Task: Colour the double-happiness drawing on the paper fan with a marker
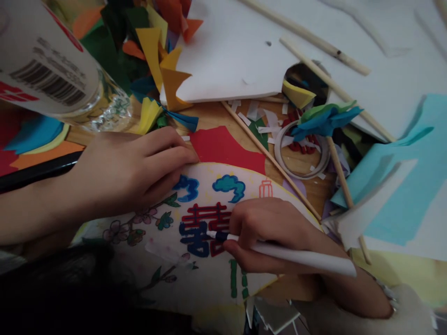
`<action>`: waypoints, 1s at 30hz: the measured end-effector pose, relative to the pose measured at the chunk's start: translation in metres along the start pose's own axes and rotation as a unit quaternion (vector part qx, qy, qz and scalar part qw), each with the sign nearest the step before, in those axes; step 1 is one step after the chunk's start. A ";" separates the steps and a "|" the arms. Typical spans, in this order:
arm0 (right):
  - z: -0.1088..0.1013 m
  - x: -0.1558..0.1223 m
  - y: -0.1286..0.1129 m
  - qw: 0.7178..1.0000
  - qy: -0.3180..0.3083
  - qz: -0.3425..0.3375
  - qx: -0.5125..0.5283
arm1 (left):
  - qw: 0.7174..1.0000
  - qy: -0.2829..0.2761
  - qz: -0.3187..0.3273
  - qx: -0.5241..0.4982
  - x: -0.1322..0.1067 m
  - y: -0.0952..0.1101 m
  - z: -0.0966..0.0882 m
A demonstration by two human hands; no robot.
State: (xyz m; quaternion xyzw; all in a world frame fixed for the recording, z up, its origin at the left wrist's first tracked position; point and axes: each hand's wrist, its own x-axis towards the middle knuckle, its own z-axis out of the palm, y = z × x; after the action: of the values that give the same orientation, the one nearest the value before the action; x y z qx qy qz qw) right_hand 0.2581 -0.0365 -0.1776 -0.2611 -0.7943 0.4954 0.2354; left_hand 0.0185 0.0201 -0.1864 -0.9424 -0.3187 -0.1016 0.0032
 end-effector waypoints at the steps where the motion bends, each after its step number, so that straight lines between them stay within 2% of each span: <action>1: 0.000 -0.001 0.000 1.000 -0.001 0.003 -0.001 | 1.000 -0.003 -0.002 -0.001 0.000 0.000 0.000; 6: 0.001 -0.001 -0.002 1.000 -0.001 0.004 -0.019 | 1.000 0.000 0.003 -0.004 0.001 0.000 0.000; 10: 0.002 0.000 -0.002 1.000 0.022 0.005 0.002 | 1.000 0.001 0.003 -0.004 0.000 0.000 0.000; 18: 0.000 -0.002 -0.002 0.999 -0.004 0.006 -0.031 | 1.000 -0.016 -0.001 -0.002 0.002 0.000 0.001; 26: 0.000 0.000 -0.002 1.000 -0.003 0.009 -0.023 | 1.000 -0.030 -0.003 0.000 0.001 0.000 -0.001; 30: 0.002 0.000 -0.002 1.000 0.007 0.001 -0.024 | 1.000 -0.016 0.001 0.000 0.001 0.000 0.000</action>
State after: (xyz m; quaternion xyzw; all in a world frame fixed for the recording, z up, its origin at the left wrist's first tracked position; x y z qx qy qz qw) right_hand 0.2568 -0.0383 -0.1764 -0.2712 -0.8041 0.4746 0.2338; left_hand 0.0191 0.0211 -0.1866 -0.9441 -0.3181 -0.0863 -0.0019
